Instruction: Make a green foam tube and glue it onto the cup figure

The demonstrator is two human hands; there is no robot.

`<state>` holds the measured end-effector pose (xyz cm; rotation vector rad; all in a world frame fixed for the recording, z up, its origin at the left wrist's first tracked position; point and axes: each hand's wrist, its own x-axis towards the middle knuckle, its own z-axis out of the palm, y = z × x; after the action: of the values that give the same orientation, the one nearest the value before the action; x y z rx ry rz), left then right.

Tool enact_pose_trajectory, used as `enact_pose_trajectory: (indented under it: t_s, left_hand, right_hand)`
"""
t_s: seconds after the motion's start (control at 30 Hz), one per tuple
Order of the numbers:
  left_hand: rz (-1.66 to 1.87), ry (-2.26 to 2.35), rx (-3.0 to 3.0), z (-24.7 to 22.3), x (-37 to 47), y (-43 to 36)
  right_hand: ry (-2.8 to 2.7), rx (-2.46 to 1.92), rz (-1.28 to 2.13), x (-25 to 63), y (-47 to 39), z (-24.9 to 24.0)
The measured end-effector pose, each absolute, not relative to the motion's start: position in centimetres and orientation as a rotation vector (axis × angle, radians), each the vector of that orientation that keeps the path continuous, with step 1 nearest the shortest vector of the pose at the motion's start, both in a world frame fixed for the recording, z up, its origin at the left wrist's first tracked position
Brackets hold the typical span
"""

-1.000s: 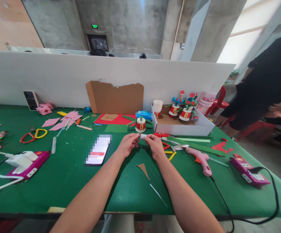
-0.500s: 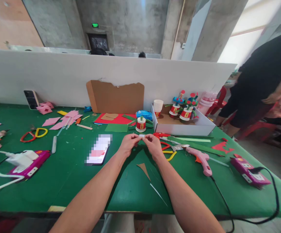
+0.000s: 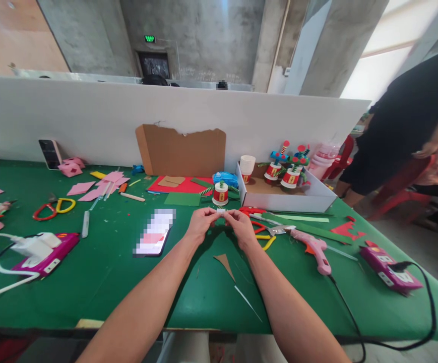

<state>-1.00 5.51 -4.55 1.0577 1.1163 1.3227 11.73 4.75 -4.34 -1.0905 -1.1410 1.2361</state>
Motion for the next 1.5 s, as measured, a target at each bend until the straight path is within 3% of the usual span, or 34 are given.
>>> enact_pose_trajectory:
  t_s: [1.0, 1.23, 1.5]
  left_hand:
    - [1.104, 1.082, 1.061, -5.0, -1.4, 5.6]
    - [1.072, 1.065, 1.036, -4.7, -1.1, 5.4]
    - [1.081, 0.899, 1.071, -5.0, -0.7, 5.1]
  right_hand:
    - [-1.373, -1.114, 1.074, 12.1, 5.2, -5.0]
    - [-1.142, -1.120, 1.020, 12.0, 5.2, -4.7]
    - [-1.189, -0.927, 1.454, 11.2, 4.2, -4.1]
